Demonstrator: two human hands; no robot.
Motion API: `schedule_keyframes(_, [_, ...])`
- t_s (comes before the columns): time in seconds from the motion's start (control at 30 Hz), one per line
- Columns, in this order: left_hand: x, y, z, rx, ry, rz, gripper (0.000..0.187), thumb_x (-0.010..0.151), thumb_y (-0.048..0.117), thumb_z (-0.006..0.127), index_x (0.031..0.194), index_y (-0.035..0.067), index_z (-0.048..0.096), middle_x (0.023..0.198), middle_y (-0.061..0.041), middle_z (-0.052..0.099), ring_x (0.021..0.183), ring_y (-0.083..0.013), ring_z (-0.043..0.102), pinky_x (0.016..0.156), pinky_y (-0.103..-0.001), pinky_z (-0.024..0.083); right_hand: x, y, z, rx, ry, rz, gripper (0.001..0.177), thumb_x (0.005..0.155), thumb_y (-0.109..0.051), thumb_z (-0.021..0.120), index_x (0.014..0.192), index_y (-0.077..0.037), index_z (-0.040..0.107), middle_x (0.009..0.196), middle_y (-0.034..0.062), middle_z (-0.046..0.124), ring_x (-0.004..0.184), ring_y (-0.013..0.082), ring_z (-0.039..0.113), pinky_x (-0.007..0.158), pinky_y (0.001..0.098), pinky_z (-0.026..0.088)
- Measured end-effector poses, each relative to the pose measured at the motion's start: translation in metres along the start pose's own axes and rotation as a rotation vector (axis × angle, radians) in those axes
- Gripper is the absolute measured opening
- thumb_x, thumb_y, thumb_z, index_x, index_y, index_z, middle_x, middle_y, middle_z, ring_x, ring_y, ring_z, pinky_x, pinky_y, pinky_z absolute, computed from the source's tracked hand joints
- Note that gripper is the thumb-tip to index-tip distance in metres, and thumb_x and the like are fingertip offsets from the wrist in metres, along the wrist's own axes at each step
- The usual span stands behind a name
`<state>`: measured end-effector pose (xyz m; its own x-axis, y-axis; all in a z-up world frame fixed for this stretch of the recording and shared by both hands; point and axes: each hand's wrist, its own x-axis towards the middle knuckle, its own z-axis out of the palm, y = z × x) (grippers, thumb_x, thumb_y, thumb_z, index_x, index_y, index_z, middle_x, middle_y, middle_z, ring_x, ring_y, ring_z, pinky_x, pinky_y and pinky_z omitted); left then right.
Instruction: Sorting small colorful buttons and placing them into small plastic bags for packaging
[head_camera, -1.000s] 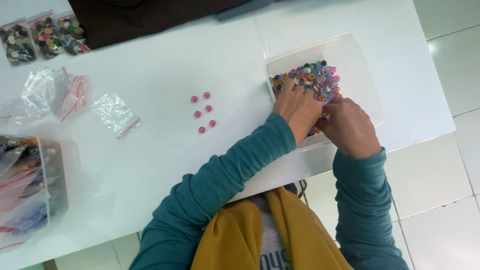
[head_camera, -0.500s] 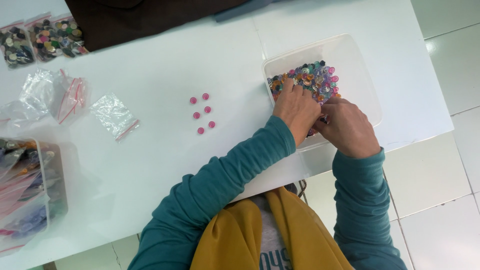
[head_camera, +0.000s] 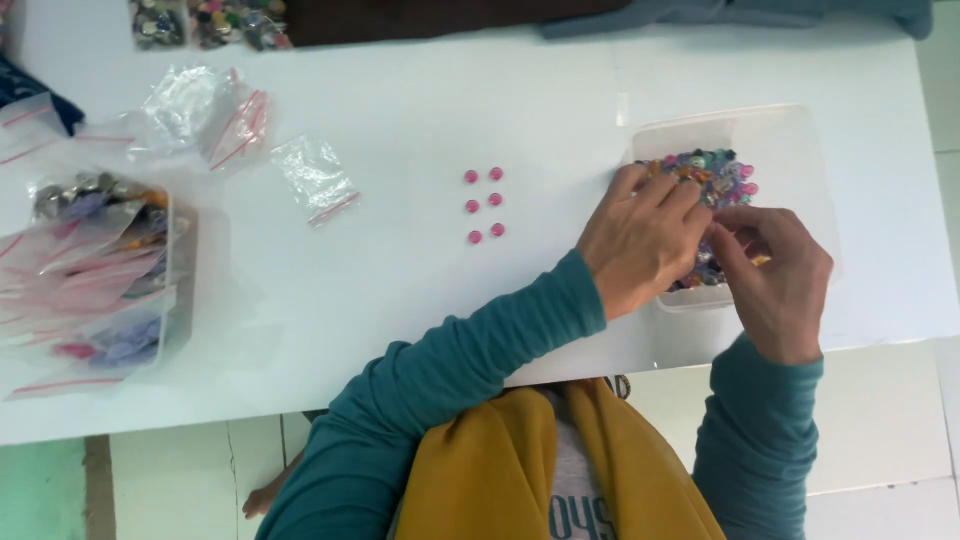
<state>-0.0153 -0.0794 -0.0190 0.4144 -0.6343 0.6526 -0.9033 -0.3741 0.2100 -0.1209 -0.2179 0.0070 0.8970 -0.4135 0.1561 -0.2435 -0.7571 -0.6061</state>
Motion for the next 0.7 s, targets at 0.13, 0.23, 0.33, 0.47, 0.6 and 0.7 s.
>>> schedule_keyframes(0.13, [-0.049, -0.038, -0.067, -0.053, -0.135, -0.119, 0.026, 0.088, 0.030, 0.080, 0.100, 0.011, 0.067, 0.100, -0.008, 0.070, 0.090, -0.0244, 0.063, 0.087, -0.041, 0.043, -0.016, -0.047, 0.023, 0.131, -0.001, -0.156, 0.015, 0.108, -0.005, 0.070, 0.115, 0.008, 0.070, 0.109, 0.0224, 0.068, 0.092, 0.0276, 0.064, 0.080, 0.0348, 0.056])
schedule_keyframes(0.23, [-0.096, -0.065, -0.094, -0.066, -0.074, -0.257, 0.011, 0.087, 0.019, 0.074, 0.088, 0.012, 0.065, 0.091, -0.002, 0.067, 0.084, -0.0223, 0.060, 0.090, -0.042, 0.038, -0.023, -0.069, 0.058, 0.162, -0.019, -0.326, 0.013, 0.103, -0.004, 0.069, 0.109, 0.008, 0.070, 0.106, 0.0214, 0.069, 0.082, 0.0229, 0.062, 0.068, 0.0303, 0.055])
schedule_keyframes(0.33, [-0.145, -0.080, -0.093, -0.058, -0.171, -0.387, 0.016, 0.088, 0.027, 0.073, 0.095, 0.016, 0.065, 0.094, -0.001, 0.062, 0.093, -0.0241, 0.063, 0.088, -0.045, 0.037, -0.027, -0.093, 0.092, 0.251, -0.040, -0.360, 0.014, 0.097, -0.005, 0.077, 0.105, 0.006, 0.076, 0.098, 0.0240, 0.069, 0.076, 0.0290, 0.065, 0.064, 0.0370, 0.055])
schedule_keyframes(0.47, [-0.169, -0.088, -0.090, -0.029, -0.241, -0.509, 0.015, 0.092, 0.027, 0.073, 0.096, 0.014, 0.067, 0.093, -0.004, 0.063, 0.094, -0.0263, 0.064, 0.088, -0.046, 0.037, -0.026, -0.098, 0.134, 0.143, -0.108, -0.386, 0.012, 0.094, -0.006, 0.078, 0.102, 0.002, 0.077, 0.095, 0.0201, 0.068, 0.075, 0.0290, 0.069, 0.061, 0.0365, 0.057])
schedule_keyframes(0.6, [-0.167, -0.085, -0.084, 0.005, -0.252, -0.519, 0.018, 0.091, 0.028, 0.075, 0.097, 0.013, 0.068, 0.096, -0.004, 0.062, 0.098, -0.0264, 0.063, 0.088, -0.045, 0.037, -0.029, -0.094, 0.152, 0.027, -0.102, -0.400, 0.012, 0.095, -0.005, 0.076, 0.103, 0.003, 0.076, 0.097, 0.0208, 0.066, 0.083, 0.0321, 0.069, 0.065, 0.0378, 0.058])
schedule_keyframes(0.7, [-0.164, -0.086, -0.080, 0.016, -0.257, -0.516, 0.018, 0.092, 0.031, 0.074, 0.098, 0.014, 0.068, 0.096, -0.003, 0.061, 0.097, -0.0248, 0.063, 0.089, -0.045, 0.037, -0.029, -0.087, 0.155, -0.010, -0.088, -0.421, 0.012, 0.094, -0.008, 0.077, 0.103, 0.000, 0.078, 0.095, 0.0176, 0.066, 0.083, 0.0284, 0.068, 0.067, 0.0353, 0.057])
